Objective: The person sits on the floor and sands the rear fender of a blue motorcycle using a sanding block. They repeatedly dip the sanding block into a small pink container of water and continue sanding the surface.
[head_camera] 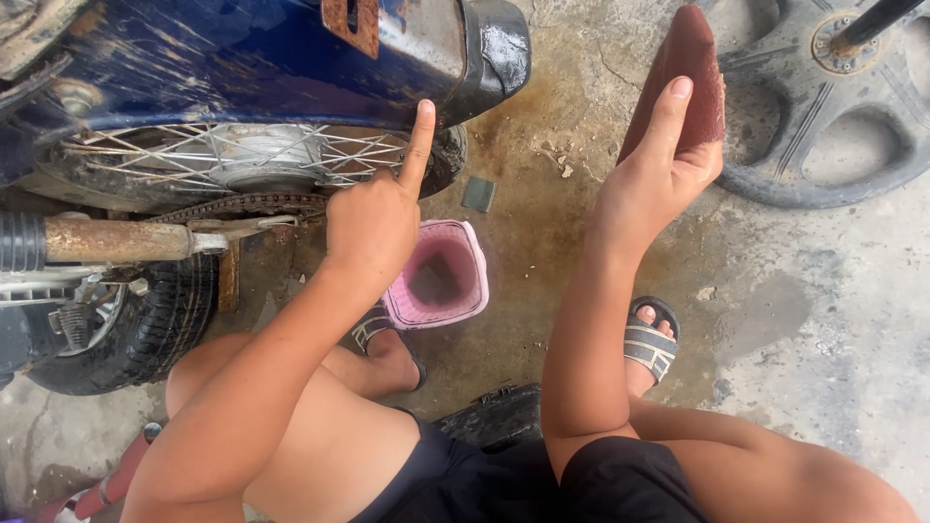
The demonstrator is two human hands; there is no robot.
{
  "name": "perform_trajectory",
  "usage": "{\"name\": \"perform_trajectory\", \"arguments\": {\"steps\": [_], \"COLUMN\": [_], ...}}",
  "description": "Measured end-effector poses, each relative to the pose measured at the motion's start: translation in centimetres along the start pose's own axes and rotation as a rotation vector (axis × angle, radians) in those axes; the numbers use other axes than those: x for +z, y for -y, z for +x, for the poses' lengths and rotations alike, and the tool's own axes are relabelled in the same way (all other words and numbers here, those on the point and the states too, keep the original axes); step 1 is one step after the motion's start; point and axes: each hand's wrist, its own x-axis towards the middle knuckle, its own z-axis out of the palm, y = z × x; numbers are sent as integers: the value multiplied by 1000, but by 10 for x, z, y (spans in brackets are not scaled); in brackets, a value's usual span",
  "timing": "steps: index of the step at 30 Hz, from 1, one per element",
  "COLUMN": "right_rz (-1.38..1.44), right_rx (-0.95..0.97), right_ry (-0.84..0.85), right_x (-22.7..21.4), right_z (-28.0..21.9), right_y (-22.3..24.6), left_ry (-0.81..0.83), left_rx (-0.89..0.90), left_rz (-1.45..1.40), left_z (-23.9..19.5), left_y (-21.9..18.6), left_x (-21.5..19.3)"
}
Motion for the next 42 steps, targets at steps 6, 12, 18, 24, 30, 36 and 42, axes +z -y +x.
{"name": "perform_trajectory", "arguments": {"steps": [6,12,18,24,30,36,42], "right_rz": [49,143,54,53,-7,-165,-360], "right_rx": [56,30,2,-44,-36,-129,-232], "right_ry": [-62,92,115,371,473,537,602], "right_x": [0,6,10,32,53,55,55], "right_z": [0,-5,-8,-25,-53,-63,-79], "right_y": [-4,-6,-5,14,23,19,2], "left_ry": [-39,-178,-264,-226,-277,-228,-185], "left_rx": [-16,-55,-146,-191,-198,-240,-253], "left_rz": [-20,-122,-178,-238,-262,-335,-357], "left_z": [-5,-12,-25,-39,-51,-62,-70], "left_y": [9,34,59,74,86,95,104], "left_x": [-11,-28,-44,-49,-47,-58,-63]}}
